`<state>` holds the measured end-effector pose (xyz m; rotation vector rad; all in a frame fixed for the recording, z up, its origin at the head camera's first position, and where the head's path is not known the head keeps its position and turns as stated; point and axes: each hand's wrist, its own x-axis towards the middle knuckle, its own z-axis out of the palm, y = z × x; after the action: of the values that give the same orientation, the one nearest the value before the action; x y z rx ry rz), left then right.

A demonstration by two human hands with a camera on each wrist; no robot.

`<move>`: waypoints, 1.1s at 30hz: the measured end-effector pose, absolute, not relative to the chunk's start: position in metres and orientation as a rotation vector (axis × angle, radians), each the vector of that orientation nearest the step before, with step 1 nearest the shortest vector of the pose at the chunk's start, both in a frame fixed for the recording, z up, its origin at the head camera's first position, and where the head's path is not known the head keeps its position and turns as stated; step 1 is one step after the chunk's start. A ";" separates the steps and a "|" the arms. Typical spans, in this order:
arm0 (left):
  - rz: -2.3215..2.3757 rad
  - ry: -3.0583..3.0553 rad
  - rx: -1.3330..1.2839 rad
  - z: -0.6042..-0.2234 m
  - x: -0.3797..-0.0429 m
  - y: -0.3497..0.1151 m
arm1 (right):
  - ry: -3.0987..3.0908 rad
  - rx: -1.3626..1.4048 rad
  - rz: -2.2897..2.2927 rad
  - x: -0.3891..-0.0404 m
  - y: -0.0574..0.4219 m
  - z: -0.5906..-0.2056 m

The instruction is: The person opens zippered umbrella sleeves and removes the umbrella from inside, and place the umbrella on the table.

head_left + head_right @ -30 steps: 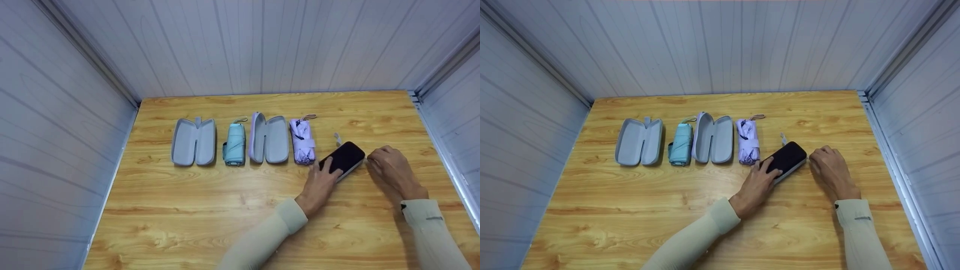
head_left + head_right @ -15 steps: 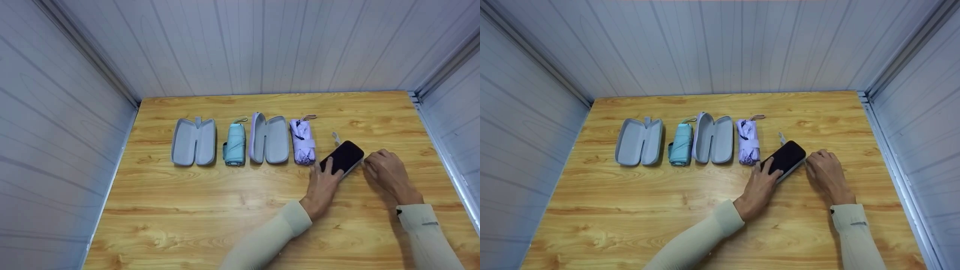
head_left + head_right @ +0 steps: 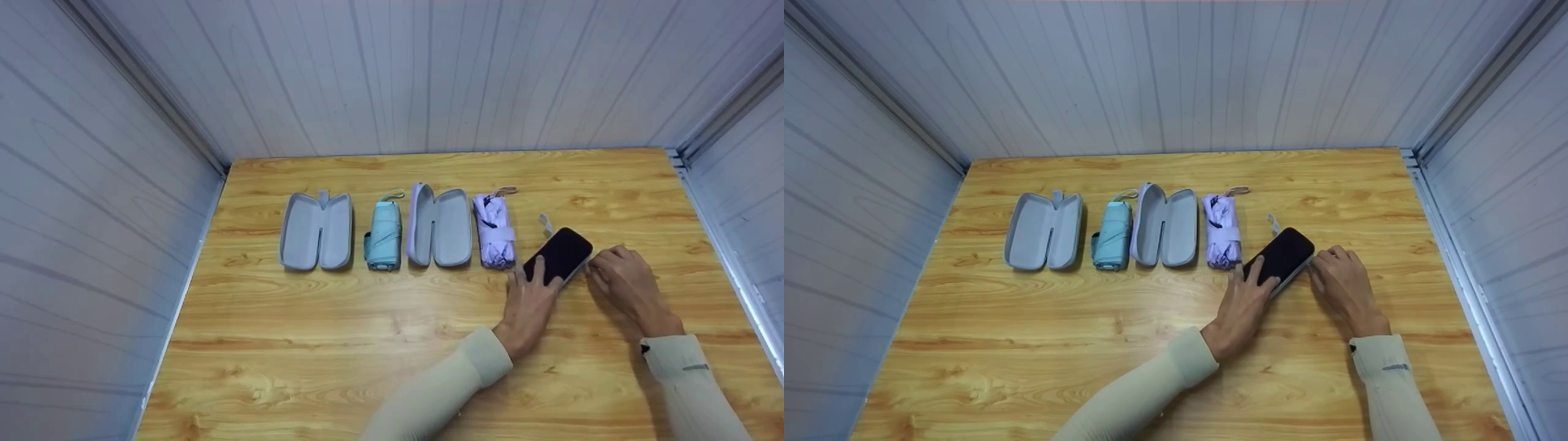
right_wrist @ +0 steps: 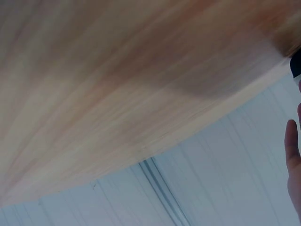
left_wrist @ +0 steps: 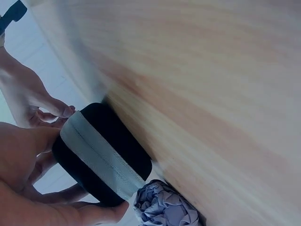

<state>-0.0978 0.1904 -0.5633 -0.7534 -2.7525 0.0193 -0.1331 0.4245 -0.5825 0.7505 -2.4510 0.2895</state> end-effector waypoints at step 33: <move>0.055 -2.841 -1.111 -0.545 -0.107 0.157 | -2.467 0.718 0.277 -0.126 0.415 -0.581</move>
<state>-0.1065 0.1569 -0.5454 -1.1115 -2.8407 0.0547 -0.1259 0.4150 -0.5809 0.7176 -2.4666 0.2769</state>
